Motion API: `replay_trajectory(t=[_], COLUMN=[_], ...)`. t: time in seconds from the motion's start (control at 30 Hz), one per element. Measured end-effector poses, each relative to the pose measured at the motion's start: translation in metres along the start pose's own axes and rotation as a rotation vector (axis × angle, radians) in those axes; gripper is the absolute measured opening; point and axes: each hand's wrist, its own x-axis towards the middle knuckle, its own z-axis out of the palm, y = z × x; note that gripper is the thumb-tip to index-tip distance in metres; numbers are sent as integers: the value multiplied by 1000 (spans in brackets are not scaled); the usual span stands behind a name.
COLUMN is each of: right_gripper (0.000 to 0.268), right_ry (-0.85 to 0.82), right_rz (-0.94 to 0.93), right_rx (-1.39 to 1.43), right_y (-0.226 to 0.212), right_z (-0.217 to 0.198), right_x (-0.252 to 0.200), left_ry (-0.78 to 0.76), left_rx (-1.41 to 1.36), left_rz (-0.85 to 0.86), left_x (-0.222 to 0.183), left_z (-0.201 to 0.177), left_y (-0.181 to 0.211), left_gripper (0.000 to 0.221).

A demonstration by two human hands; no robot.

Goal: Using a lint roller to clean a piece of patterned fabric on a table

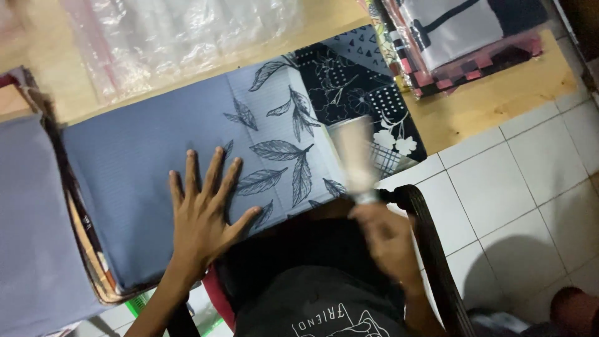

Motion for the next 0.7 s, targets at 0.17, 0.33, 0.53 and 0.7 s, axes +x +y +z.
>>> replay_trajectory(t=[0.17, 0.33, 0.53, 0.7], right_gripper=[17, 24, 21, 23], right_ry=[-274, -107, 208, 36], right_rz=[-39, 147, 304, 47], right_rx=[91, -75, -218, -132], right_y=[-52, -6, -8, -3], right_z=[39, -20, -58, -24], right_x=[3, 17, 24, 6], left_ry=[42, 46, 62, 59], left_rx=[26, 24, 36, 42], left_rz=[26, 28, 30, 26], left_x=[-3, -4, -5, -4], left_z=[4, 5, 3, 4], left_y=[-5, -6, -5, -4], left_gripper=[87, 87, 87, 87])
